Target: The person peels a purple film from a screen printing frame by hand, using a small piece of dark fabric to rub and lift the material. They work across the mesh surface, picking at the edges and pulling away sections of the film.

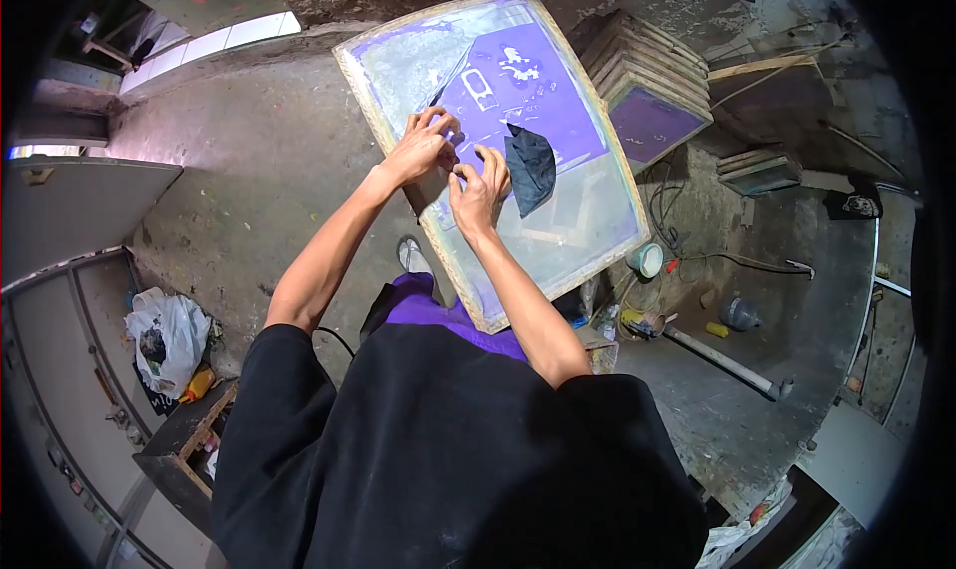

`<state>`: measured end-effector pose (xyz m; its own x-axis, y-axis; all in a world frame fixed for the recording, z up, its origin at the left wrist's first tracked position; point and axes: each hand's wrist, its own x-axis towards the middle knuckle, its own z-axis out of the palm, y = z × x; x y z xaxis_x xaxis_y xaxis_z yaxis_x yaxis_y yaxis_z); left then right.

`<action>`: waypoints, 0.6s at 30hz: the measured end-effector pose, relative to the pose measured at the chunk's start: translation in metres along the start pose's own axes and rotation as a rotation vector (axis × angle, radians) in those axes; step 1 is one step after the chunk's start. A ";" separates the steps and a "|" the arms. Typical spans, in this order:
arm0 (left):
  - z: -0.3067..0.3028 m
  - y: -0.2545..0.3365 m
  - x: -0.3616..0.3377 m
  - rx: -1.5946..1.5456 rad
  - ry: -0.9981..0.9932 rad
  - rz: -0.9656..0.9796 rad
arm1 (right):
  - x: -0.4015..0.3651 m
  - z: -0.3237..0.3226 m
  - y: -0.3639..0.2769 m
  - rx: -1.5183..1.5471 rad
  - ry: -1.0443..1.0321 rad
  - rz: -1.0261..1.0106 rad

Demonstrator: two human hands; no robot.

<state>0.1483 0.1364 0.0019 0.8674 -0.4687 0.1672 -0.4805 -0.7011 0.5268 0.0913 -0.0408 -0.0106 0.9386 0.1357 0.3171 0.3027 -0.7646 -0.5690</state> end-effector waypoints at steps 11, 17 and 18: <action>-0.007 0.004 -0.004 -0.099 -0.008 -0.080 | 0.007 -0.002 0.010 0.070 -0.042 0.073; -0.004 0.002 -0.006 -0.044 -0.023 -0.083 | 0.009 -0.003 0.011 0.114 -0.064 0.117; -0.002 0.001 -0.005 -0.035 -0.019 -0.082 | 0.009 -0.003 0.012 0.124 -0.067 0.125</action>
<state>0.1437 0.1387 0.0035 0.9010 -0.4206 0.1063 -0.4024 -0.7188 0.5669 0.1032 -0.0502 -0.0120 0.9780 0.0894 0.1887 0.1969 -0.6952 -0.6913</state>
